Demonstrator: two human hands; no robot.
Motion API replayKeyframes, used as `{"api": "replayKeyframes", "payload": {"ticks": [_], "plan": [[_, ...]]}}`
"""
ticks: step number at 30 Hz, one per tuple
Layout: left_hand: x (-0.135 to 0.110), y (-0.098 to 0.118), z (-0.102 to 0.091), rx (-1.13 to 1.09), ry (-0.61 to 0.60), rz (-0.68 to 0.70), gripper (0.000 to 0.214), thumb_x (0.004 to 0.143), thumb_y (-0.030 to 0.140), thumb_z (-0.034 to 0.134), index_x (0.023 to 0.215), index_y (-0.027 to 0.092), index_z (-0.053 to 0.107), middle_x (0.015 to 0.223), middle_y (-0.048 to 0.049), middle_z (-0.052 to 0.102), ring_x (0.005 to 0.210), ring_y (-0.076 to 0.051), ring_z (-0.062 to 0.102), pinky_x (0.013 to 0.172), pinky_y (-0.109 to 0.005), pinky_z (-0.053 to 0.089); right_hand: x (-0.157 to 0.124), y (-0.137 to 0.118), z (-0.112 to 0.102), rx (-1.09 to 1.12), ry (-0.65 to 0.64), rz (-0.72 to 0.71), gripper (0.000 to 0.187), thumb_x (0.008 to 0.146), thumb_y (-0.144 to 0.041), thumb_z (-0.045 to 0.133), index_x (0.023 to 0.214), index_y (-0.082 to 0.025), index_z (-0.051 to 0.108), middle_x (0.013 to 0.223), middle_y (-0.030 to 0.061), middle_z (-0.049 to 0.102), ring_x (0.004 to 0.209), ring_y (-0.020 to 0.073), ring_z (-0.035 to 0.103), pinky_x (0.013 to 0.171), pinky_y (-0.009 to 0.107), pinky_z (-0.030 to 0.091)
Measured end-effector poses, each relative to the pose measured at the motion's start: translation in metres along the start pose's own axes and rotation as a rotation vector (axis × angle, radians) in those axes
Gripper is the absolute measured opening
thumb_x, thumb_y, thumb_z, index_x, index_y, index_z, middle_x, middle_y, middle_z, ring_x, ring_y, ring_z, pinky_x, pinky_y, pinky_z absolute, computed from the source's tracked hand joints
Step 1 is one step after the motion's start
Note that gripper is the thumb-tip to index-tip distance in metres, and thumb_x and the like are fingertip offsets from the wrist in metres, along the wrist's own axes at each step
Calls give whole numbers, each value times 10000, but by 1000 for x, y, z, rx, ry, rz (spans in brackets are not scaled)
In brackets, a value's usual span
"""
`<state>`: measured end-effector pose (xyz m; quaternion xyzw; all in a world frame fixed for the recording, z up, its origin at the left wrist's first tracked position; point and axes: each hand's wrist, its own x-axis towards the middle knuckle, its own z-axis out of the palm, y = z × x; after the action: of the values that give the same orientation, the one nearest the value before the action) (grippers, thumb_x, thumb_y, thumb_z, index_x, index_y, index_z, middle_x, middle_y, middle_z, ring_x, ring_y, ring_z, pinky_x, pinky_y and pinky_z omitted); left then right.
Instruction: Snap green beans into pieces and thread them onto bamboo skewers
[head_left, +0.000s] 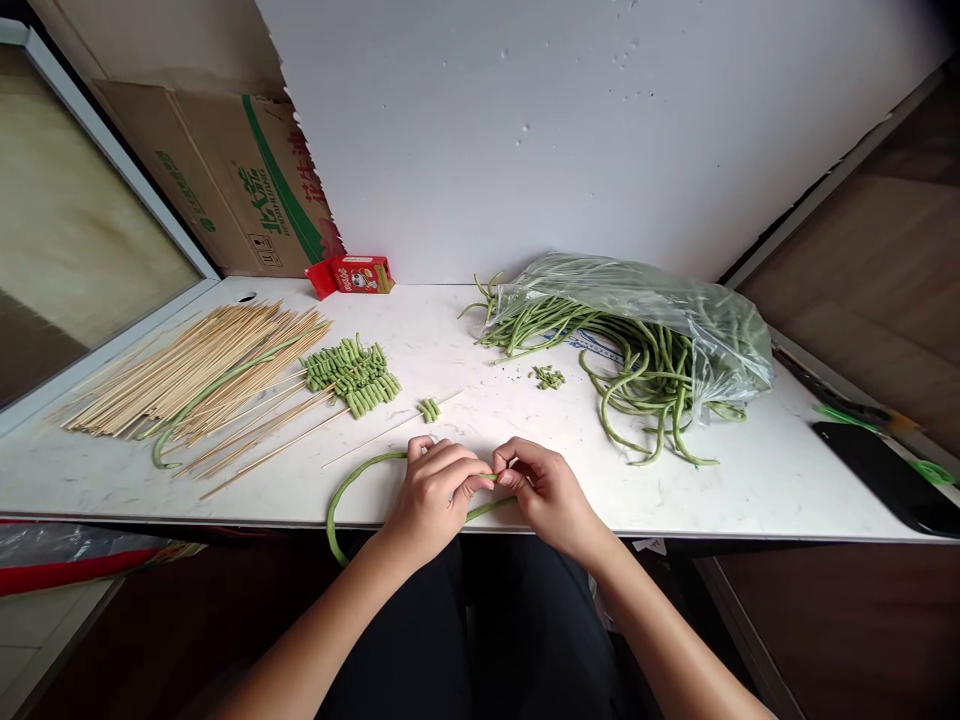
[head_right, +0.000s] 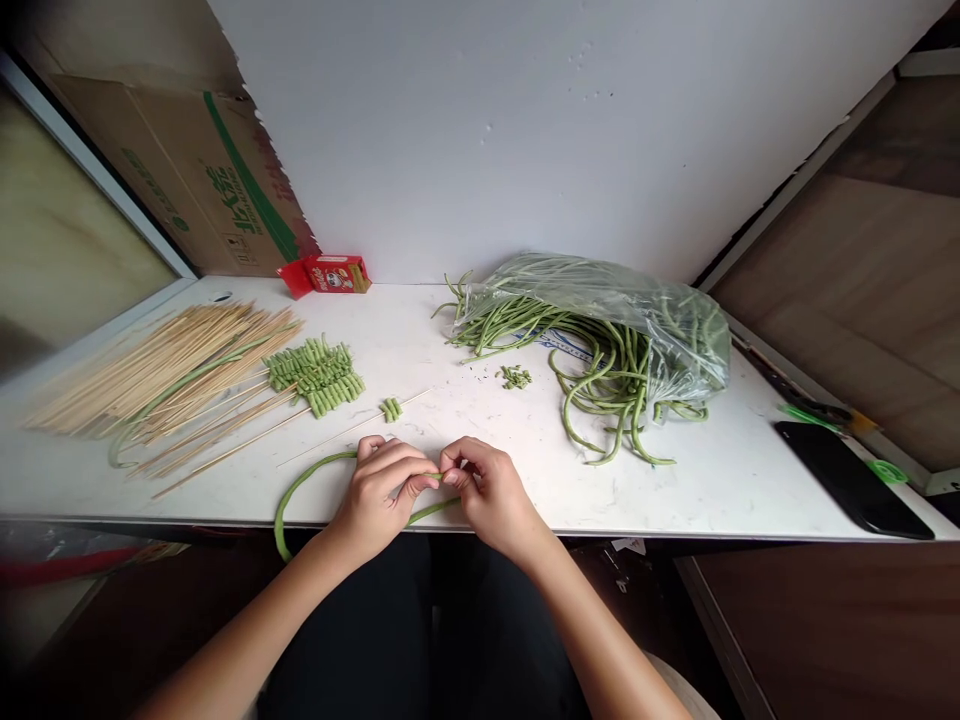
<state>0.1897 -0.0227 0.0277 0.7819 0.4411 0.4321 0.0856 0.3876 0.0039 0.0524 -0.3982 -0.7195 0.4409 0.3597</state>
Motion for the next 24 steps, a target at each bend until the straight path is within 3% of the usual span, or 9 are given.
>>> {"api": "replayKeyframes", "payload": {"ticks": [8, 15, 20, 24], "plan": [[3, 3, -4, -70, -31, -21, 261, 1080, 212, 540, 864, 221, 686, 904, 0, 764, 813, -153, 680, 888, -397, 350, 0, -5, 1, 204, -96, 48, 193, 980, -318, 614, 820, -212, 602, 748, -7, 543, 709, 158, 477, 664, 280, 396], [5, 6, -4, -116, -66, -42, 315, 1106, 324, 506, 866, 223, 684, 862, -14, 770, 788, -169, 682, 871, -396, 361, 1, -7, -4, 278, -148, 60, 308, 977, -478, 658, 831, -214, 599, 764, 7, 569, 736, 175, 523, 702, 294, 458], [6, 7, -3, -163, -59, -30, 251, 1084, 266, 557, 871, 223, 683, 841, 10, 766, 768, -162, 690, 856, -392, 353, 2, 3, -9, 317, -194, 77, 377, 958, -562, 685, 834, -214, 612, 764, 17, 581, 741, 181, 533, 720, 313, 488], [6, 2, -5, -215, -11, -76, 212, 1071, 233, 570, 887, 219, 674, 795, 18, 744, 723, -157, 676, 847, -387, 378, 4, 15, -21, 418, -81, 30, 423, 918, -626, 716, 838, -228, 597, 762, 28, 599, 730, 192, 556, 690, 328, 495]]}}
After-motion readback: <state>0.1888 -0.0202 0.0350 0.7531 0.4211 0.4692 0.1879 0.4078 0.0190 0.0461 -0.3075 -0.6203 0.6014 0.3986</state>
